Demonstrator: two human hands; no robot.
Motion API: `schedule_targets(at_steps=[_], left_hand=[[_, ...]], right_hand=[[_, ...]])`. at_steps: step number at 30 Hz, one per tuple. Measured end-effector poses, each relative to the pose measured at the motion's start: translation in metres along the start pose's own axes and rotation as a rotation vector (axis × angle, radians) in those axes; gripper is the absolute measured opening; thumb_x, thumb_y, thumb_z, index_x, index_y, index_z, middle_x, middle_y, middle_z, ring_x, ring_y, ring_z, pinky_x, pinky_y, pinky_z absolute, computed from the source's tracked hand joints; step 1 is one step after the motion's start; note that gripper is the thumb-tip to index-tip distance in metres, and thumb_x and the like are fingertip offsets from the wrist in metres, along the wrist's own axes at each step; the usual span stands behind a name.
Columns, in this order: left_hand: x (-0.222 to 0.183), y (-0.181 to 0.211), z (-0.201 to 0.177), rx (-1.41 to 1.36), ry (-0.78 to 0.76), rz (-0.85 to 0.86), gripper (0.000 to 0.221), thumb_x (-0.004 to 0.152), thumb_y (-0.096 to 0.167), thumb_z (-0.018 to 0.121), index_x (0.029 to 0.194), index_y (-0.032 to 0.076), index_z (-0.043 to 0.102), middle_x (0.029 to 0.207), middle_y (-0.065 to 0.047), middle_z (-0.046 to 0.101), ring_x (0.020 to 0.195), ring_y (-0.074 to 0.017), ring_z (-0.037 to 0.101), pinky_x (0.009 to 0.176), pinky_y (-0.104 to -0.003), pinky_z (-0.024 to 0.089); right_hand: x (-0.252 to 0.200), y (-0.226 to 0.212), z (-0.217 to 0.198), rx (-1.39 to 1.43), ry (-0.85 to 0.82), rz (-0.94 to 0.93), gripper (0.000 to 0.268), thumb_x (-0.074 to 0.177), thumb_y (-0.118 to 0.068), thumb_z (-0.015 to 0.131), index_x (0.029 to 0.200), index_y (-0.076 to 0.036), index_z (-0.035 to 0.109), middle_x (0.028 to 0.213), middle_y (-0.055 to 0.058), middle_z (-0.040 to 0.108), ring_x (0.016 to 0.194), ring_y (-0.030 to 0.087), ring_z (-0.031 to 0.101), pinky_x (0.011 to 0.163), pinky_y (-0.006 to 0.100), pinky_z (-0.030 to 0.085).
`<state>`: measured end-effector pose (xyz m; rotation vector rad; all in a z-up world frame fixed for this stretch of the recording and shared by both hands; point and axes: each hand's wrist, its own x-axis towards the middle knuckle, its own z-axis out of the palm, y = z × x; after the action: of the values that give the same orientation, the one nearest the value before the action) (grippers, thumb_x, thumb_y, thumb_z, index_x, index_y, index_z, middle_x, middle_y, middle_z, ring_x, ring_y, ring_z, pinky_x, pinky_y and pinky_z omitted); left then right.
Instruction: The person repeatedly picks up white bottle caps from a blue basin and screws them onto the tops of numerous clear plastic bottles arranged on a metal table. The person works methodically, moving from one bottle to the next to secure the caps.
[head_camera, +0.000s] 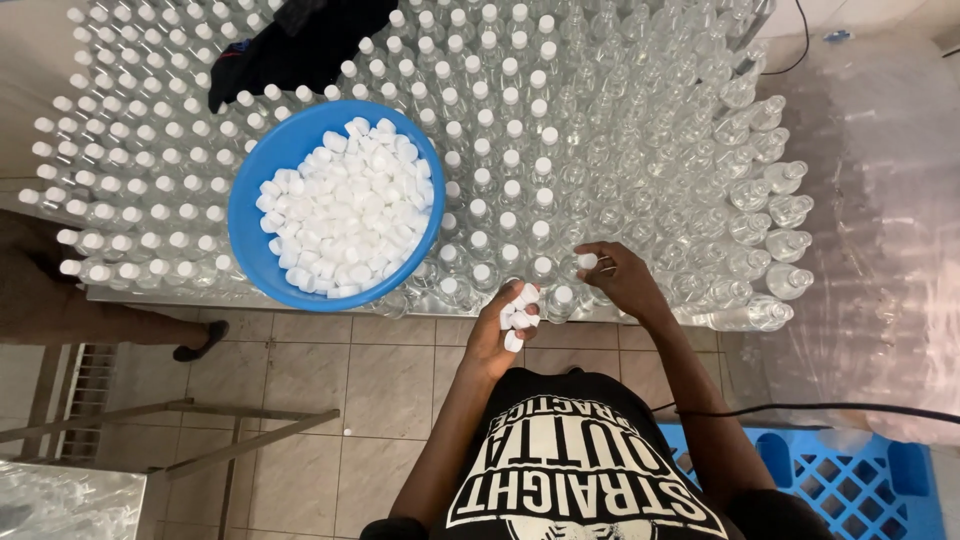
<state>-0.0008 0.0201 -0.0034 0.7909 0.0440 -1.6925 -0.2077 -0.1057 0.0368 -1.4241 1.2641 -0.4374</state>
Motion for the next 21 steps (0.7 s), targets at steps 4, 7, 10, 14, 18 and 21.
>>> schedule_targets(at_steps=[4,7,10,14,18,21], left_hand=[[-0.008,0.01,-0.006,-0.017,0.002,0.034,0.012,0.105,0.023,0.075,0.106,0.02,0.063,0.114,-0.008,0.071,0.085,-0.0138,0.064,0.048,-0.015,0.042],[-0.029,0.024,0.005,-0.054,-0.015,0.045,0.011,0.107,0.022,0.072,0.106,0.018,0.062,0.116,-0.008,0.071,0.083,-0.0132,0.063,0.046,-0.016,0.042],[-0.055,0.037,0.018,-0.058,-0.027,0.075,0.013,0.105,0.023,0.073,0.106,0.019,0.061,0.118,-0.006,0.069,0.083,-0.012,0.063,0.046,-0.015,0.042],[-0.059,0.045,0.005,0.031,-0.024,0.154,0.014,0.105,0.019,0.072,0.11,0.018,0.059,0.112,-0.006,0.068,0.082,-0.0134,0.065,0.042,-0.018,0.046],[-0.056,0.045,-0.013,0.065,0.015,0.229,0.016,0.104,0.013,0.072,0.113,0.015,0.058,0.111,-0.008,0.069,0.077,-0.0155,0.066,0.039,-0.02,0.047],[-0.058,0.041,-0.014,0.071,0.023,0.226,0.014,0.104,0.013,0.07,0.113,0.015,0.058,0.113,-0.008,0.069,0.077,-0.0149,0.066,0.039,-0.019,0.047]], right_hand=[[0.025,0.026,0.008,-0.302,0.055,-0.14,0.039,0.1,-0.018,0.08,0.139,-0.016,0.076,0.096,0.009,0.059,0.089,0.024,0.065,0.082,0.041,0.058],[0.028,0.028,0.01,-0.731,0.021,-0.296,0.045,0.102,-0.019,0.073,0.147,-0.021,0.071,0.109,0.01,0.072,0.113,0.031,0.066,0.091,0.045,0.062],[0.044,0.05,0.012,-0.943,-0.01,-0.414,0.036,0.104,-0.028,0.072,0.139,-0.018,0.075,0.115,0.01,0.076,0.124,0.032,0.063,0.112,0.052,0.051],[0.043,0.031,0.008,-1.096,-0.085,-0.363,0.041,0.103,-0.041,0.072,0.139,-0.02,0.073,0.124,0.008,0.075,0.134,0.031,0.058,0.124,0.058,0.032],[0.053,0.021,-0.002,-1.0,-0.19,-0.297,0.04,0.112,-0.046,0.057,0.136,-0.019,0.074,0.122,0.011,0.077,0.142,0.033,0.057,0.13,0.061,0.02],[0.081,0.041,-0.011,-0.885,-0.288,-0.232,0.046,0.107,-0.058,0.062,0.135,-0.024,0.075,0.115,0.009,0.075,0.144,0.033,0.054,0.132,0.064,0.017]])
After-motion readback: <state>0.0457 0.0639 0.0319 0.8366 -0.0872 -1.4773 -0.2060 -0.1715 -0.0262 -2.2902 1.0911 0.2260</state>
